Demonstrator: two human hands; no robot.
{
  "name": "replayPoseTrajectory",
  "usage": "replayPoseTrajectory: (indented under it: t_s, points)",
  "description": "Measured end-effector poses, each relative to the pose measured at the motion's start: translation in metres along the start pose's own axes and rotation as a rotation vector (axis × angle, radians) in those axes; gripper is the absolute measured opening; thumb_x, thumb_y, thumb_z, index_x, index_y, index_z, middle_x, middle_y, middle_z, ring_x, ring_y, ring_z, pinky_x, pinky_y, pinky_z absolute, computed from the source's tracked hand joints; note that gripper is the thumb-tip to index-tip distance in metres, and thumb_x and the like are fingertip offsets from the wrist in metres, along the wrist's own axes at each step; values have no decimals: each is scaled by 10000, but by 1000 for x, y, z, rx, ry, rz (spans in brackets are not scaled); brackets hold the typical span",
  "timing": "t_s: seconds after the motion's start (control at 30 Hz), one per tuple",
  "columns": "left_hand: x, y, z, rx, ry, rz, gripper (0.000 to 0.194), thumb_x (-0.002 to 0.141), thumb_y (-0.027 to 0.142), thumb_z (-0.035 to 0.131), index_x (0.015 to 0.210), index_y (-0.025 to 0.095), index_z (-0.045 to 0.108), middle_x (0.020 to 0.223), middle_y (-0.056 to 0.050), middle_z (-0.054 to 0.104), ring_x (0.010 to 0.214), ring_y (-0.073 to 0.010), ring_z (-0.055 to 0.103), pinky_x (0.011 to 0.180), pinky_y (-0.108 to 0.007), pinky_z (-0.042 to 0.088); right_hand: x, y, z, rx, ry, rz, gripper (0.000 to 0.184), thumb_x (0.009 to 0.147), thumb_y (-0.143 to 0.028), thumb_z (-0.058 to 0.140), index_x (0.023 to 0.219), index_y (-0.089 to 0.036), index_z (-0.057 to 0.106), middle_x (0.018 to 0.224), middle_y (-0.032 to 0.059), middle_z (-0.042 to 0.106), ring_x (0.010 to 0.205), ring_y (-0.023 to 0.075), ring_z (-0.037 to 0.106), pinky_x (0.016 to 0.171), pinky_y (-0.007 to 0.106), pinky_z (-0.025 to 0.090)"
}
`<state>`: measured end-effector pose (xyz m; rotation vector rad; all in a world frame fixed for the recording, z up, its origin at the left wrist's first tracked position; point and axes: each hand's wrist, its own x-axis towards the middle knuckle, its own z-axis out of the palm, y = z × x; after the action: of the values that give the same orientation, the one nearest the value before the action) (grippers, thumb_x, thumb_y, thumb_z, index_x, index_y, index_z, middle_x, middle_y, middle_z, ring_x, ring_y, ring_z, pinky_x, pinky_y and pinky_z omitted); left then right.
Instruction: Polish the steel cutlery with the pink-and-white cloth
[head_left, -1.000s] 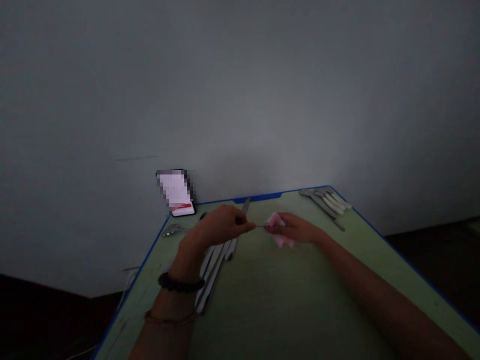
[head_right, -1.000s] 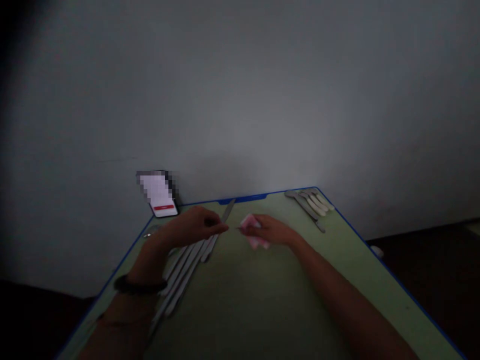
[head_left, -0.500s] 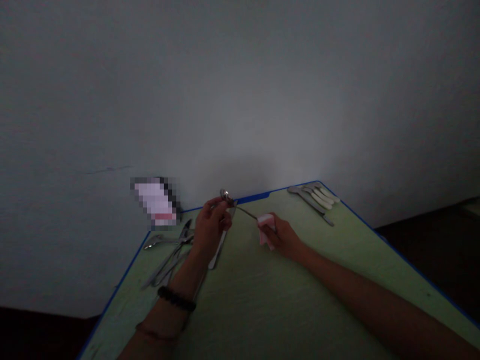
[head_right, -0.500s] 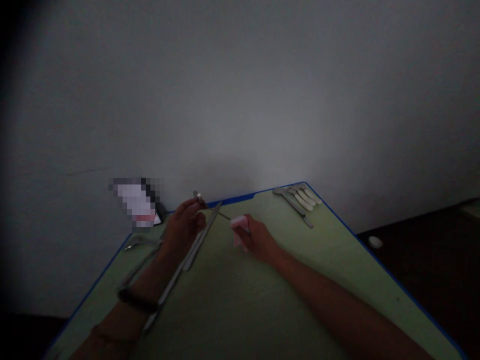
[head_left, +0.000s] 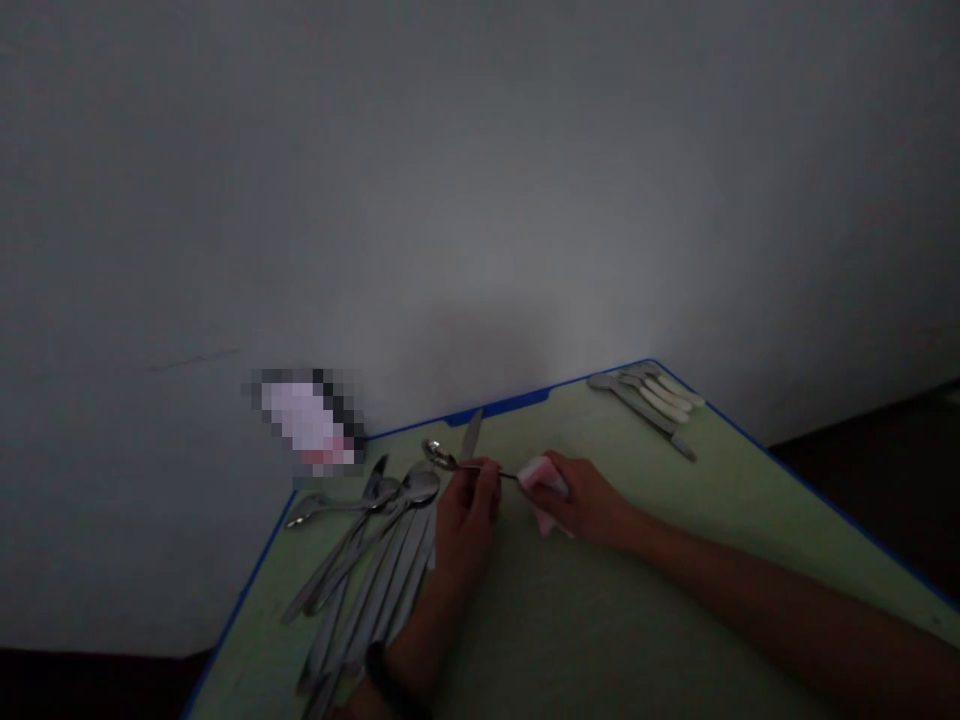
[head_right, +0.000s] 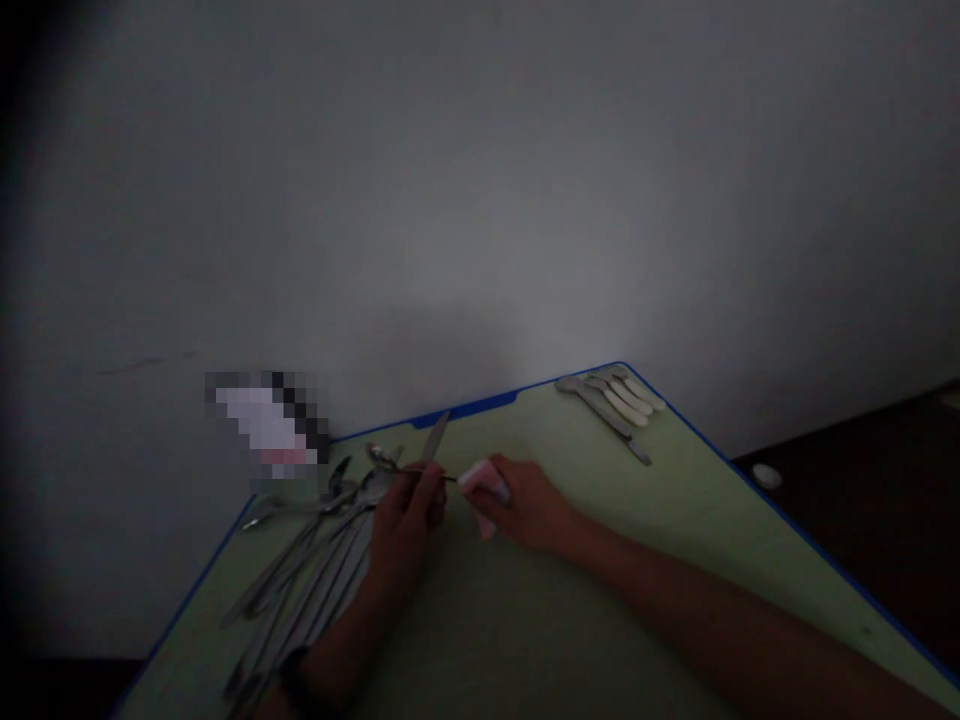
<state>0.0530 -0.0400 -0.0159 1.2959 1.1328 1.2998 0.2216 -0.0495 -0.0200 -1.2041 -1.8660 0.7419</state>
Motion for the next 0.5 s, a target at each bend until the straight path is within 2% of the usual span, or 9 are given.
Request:
replayPoseTrajectory:
  t_s: [0.17, 0.27, 0.5]
  points:
    - [1, -1, 3, -181, 104, -29, 354, 838, 524, 509, 757, 180, 504, 545, 78, 353, 440, -48, 342, 388, -141, 277, -1, -2, -3, 131, -29, 2, 264, 897, -401, 424, 863, -186, 573, 623, -27, 594, 575, 108, 545, 591, 219, 393]
    - [1, 1, 3, -205, 138, -26, 348, 846, 524, 494, 765, 186, 488, 542, 81, 349, 437, -47, 345, 383, -130, 271, -1, -1, -4, 173, -32, 39, 291, 886, -439, 435, 839, -184, 568, 591, -33, 578, 529, 103, 521, 559, 217, 393]
    - [-3, 6, 4, -40, 32, -23, 266, 838, 457, 533, 868, 193, 524, 595, 59, 445, 487, -67, 424, 417, -143, 339, 6, 13, 0, 329, 95, 194, 344, 837, -509, 485, 789, -179, 568, 599, -30, 545, 528, 102, 499, 499, 211, 393]
